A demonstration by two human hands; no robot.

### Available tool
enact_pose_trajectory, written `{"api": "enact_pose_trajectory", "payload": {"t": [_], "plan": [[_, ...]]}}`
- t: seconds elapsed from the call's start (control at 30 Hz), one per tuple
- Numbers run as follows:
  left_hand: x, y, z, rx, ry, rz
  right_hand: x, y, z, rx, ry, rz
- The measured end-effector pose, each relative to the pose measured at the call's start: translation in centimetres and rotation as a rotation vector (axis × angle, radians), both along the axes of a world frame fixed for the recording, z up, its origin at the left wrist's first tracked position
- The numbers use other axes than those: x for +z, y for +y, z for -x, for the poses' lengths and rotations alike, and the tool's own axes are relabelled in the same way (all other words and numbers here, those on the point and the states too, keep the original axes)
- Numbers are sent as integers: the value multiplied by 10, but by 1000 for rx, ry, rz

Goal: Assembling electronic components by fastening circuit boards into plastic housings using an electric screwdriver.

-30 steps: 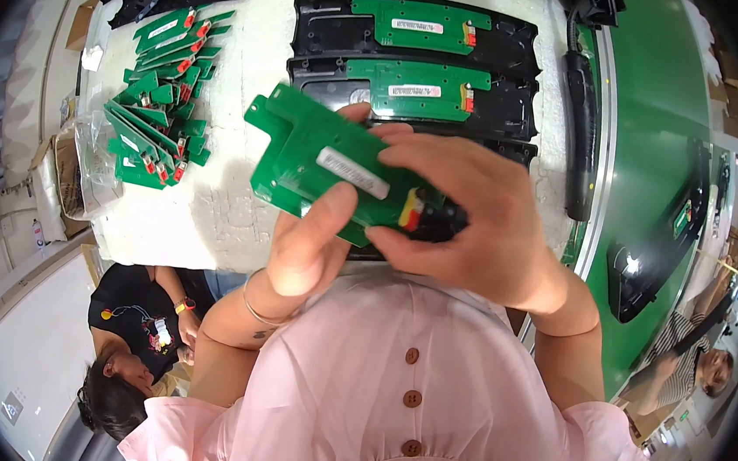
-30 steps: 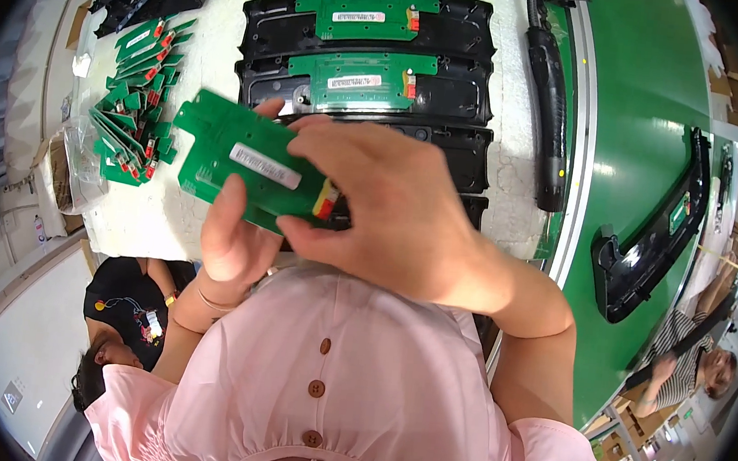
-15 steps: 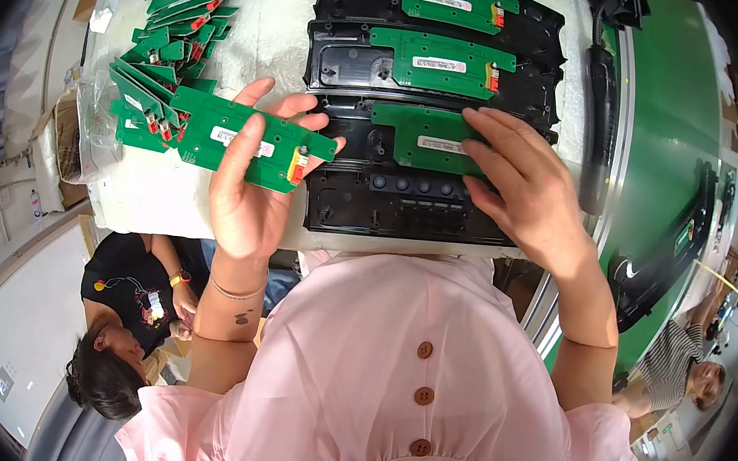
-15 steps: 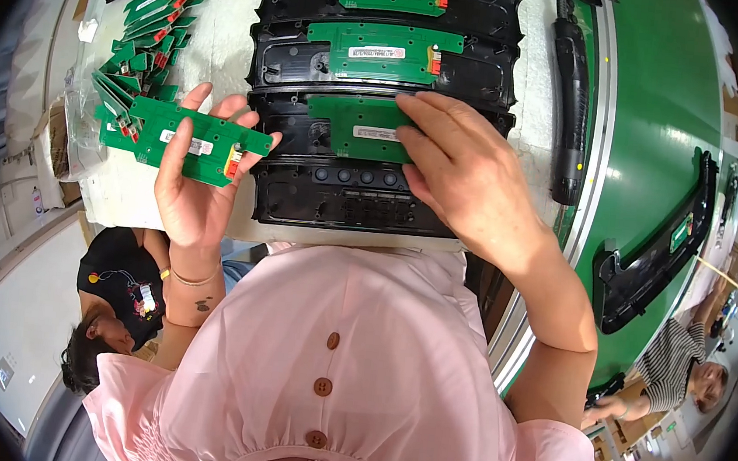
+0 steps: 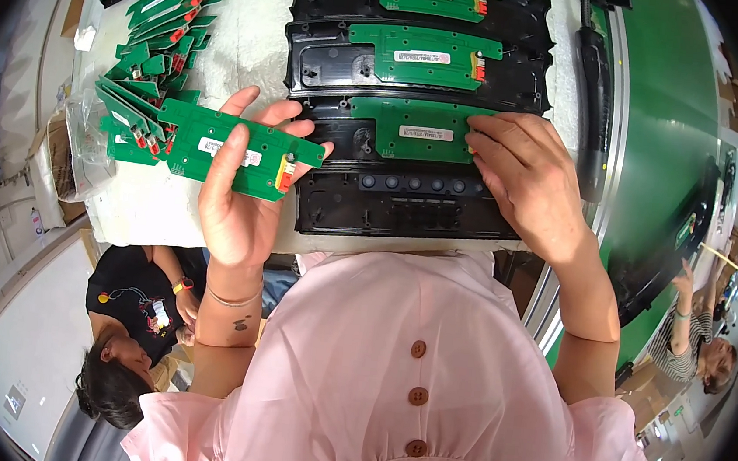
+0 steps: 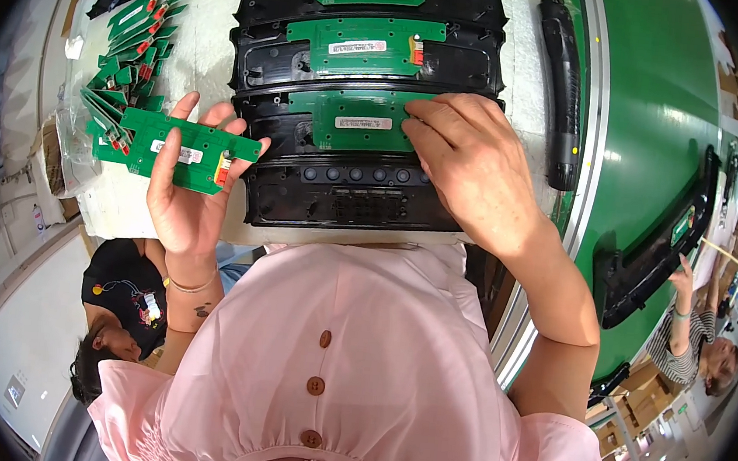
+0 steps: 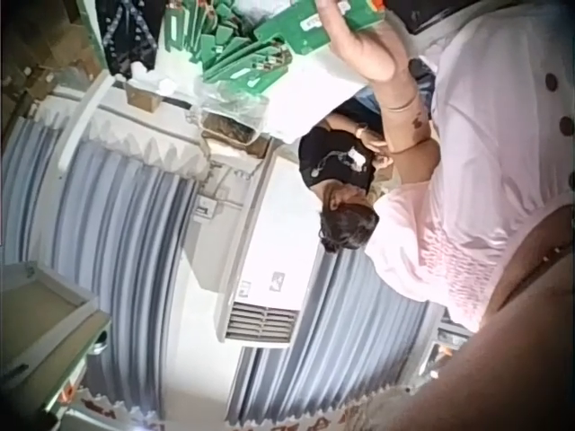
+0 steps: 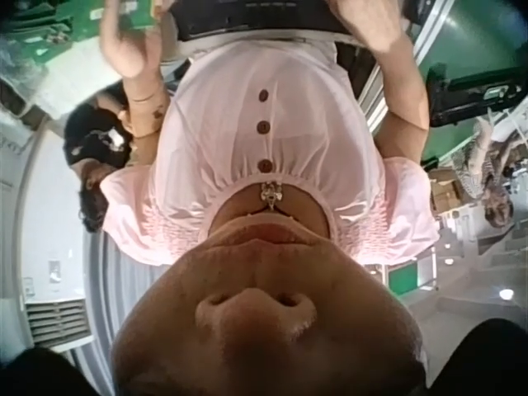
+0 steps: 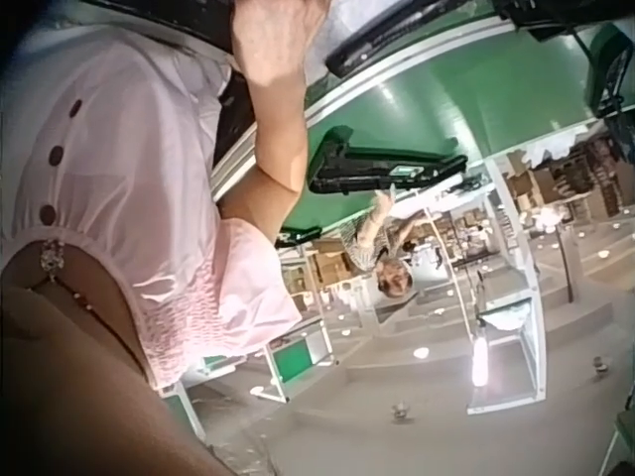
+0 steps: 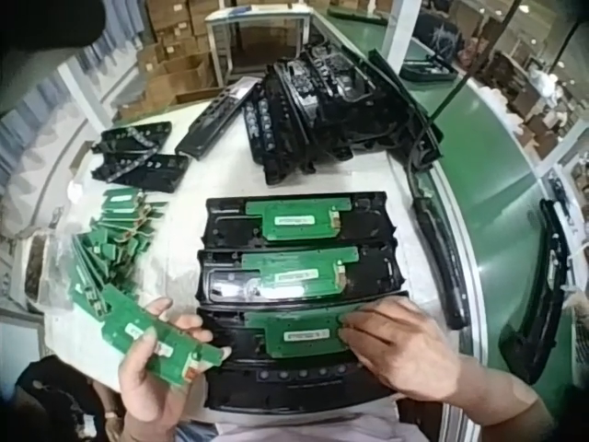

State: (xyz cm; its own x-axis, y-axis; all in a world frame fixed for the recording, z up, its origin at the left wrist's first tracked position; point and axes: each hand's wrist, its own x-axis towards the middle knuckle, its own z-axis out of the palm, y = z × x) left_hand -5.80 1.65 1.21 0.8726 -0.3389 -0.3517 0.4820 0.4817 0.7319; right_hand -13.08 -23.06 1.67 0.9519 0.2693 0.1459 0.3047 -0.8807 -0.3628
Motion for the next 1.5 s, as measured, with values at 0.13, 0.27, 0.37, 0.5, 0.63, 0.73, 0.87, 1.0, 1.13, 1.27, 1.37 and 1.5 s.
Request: {"api": "enact_pose_trajectory", "payload": {"t": [0.13,0.27,0.37,0.5,0.63,0.73,0.87,1.0,1.13,1.27,1.37,1.5], "plan": [[0,-1,2,-14,-19,42,2,3,2,-23,-16,-33],[13,-24,14,-14,13,138,19,21,-1,-14,-42,-335],[12,-48,26,-149,-28,237,36,53,-2,-96,54,-605],[12,-57,34,-204,-47,273,42,55,1,-96,156,-521],[10,-37,26,-74,-197,138,31,45,15,-182,-76,-372],[-1,-4,14,48,-532,-194,23,26,35,-131,18,-346],[-19,19,22,53,-715,-527,8,25,47,28,11,-237],[-31,13,36,-37,-871,-699,-1,32,47,69,10,-216],[-35,2,42,-53,-1081,-905,-8,36,48,10,25,-238],[-25,-5,47,-133,-1330,-1099,-5,33,47,-10,36,-233],[-25,-8,52,-244,-1339,-1148,-3,32,50,-37,36,-224],[-22,-10,51,-316,-1331,-1175,-9,27,55,-31,-16,-148]]}}
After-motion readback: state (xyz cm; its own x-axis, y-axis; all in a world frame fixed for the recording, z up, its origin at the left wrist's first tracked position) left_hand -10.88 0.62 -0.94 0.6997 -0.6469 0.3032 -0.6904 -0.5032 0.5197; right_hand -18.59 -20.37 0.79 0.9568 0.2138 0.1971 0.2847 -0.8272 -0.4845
